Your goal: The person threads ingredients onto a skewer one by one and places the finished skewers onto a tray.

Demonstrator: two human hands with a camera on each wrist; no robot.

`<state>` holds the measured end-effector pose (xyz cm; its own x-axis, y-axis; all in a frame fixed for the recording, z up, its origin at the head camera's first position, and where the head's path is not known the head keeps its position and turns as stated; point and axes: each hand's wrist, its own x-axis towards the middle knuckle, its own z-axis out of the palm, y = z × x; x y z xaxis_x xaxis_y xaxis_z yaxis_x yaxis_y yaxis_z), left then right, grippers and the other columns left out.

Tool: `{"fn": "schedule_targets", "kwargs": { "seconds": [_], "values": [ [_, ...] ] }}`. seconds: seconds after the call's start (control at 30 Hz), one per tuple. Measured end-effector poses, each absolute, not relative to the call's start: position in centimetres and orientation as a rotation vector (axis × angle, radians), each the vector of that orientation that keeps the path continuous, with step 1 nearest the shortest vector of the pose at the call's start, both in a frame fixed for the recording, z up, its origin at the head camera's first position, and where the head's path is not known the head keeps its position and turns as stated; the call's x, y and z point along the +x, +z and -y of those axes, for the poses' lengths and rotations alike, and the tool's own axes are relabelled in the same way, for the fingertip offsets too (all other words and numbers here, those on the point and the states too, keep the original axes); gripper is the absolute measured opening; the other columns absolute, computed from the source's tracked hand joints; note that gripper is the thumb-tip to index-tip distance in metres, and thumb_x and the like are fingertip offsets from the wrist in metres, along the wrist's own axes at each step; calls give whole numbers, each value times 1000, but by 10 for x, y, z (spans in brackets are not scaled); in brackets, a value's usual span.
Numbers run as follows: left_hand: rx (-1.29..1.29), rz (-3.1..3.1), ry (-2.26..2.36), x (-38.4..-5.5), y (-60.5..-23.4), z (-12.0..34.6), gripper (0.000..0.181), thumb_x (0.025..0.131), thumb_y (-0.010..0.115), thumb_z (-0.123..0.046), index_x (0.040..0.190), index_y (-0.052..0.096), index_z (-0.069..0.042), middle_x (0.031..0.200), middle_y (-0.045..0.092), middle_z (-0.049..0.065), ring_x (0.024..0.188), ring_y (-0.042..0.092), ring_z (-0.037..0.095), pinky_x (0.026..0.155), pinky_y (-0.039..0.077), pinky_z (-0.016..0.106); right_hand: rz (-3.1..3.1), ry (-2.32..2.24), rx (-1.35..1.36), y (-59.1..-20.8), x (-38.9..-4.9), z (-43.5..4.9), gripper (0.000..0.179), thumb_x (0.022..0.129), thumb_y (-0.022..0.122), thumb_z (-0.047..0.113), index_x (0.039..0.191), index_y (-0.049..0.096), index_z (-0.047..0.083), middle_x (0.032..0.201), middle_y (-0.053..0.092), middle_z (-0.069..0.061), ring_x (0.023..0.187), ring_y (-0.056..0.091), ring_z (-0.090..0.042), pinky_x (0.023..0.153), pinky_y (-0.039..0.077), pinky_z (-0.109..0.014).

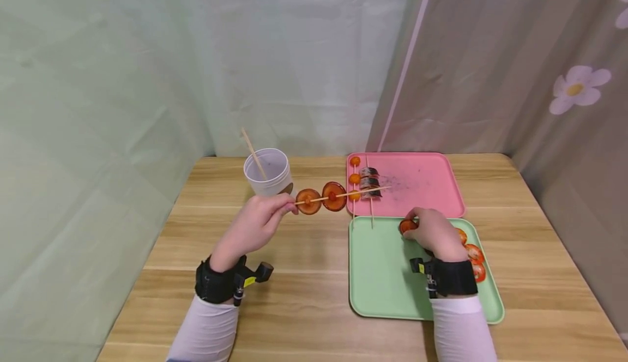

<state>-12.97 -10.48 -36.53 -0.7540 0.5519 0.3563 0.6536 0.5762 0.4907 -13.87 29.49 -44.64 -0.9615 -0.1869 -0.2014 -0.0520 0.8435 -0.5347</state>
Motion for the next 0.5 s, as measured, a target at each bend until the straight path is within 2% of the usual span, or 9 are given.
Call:
{"fn": "schedule_targets", "kwargs": {
  "seconds": [0.27, 0.5],
  "values": [
    [-1020, 2619, -924, -129, -365, 105, 15, 108, 61, -6, 103, 75, -9, 95, 77, 0, 78, 64, 11, 71, 56, 33, -2768, -879, -227, -447, -141, -293, 35, 93, 82, 18, 116, 63, -1, 101, 69, -17, 84, 61, -29, 70, 47, -39],
    [-1020, 2624, -916, -129, -365, 105, 16, 108, 61, -5, 103, 75, -10, 96, 77, 0, 78, 64, 11, 71, 56, 33, -2810, -1080, -375, -437, -144, -285, 40, 107, 70, 26, 135, 63, -1, 111, 69, -15, 96, 62, -31, 79, 49, -42]
  ]
}}
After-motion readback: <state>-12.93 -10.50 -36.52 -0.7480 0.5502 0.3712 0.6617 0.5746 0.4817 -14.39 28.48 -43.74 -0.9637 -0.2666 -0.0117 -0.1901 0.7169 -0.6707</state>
